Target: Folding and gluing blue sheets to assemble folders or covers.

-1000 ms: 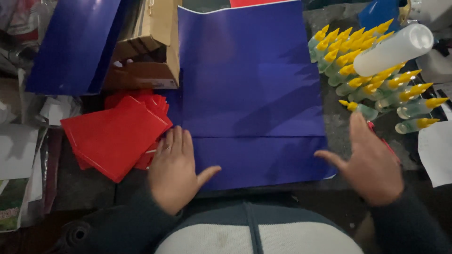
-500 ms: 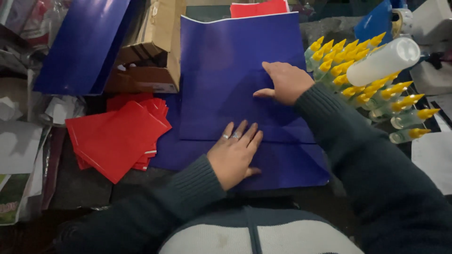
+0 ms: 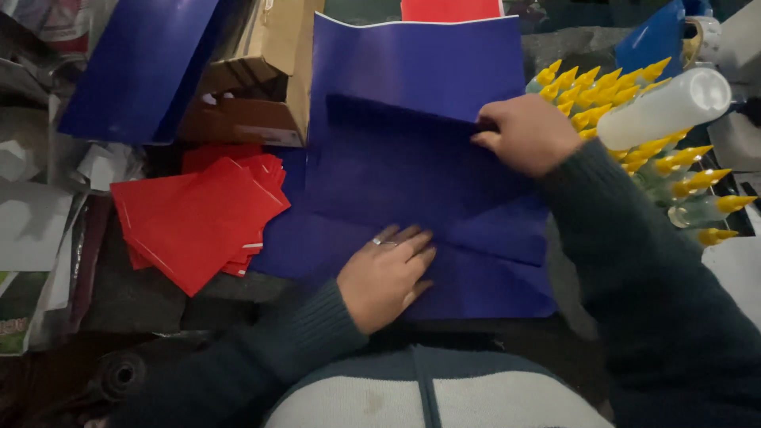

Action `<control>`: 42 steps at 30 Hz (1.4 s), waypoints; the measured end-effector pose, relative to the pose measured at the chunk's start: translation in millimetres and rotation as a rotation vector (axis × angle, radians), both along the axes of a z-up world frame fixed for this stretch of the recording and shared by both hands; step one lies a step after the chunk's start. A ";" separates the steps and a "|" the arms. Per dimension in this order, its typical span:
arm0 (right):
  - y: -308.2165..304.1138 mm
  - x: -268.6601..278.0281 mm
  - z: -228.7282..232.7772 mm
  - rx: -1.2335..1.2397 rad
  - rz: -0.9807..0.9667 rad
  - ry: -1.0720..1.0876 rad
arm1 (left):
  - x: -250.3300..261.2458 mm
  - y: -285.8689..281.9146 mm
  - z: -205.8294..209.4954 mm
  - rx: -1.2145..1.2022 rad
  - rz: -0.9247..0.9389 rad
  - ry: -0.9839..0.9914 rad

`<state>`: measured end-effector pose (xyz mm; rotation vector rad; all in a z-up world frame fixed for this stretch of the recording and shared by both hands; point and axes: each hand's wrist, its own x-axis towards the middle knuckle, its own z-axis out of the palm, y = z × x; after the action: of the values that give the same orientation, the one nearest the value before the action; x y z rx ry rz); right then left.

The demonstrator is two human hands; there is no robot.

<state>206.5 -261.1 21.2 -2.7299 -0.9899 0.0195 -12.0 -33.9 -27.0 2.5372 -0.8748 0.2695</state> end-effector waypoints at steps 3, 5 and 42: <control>-19.8 -18.2 21.9 0.061 -0.041 -0.044 | -2.8 3.2 12.8 -0.172 0.094 0.209; -33.9 -22.1 22.3 0.143 -0.065 -0.047 | 1.3 8.9 9.7 -0.252 0.118 0.202; 26.9 -185.8 -14.6 0.553 0.382 0.438 | 197.9 77.5 2.9 -0.066 0.177 0.399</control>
<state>20.8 -234.2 6.6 -1.9028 -1.1510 0.3389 185.9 43.7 -24.0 2.4829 -0.4819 -0.1511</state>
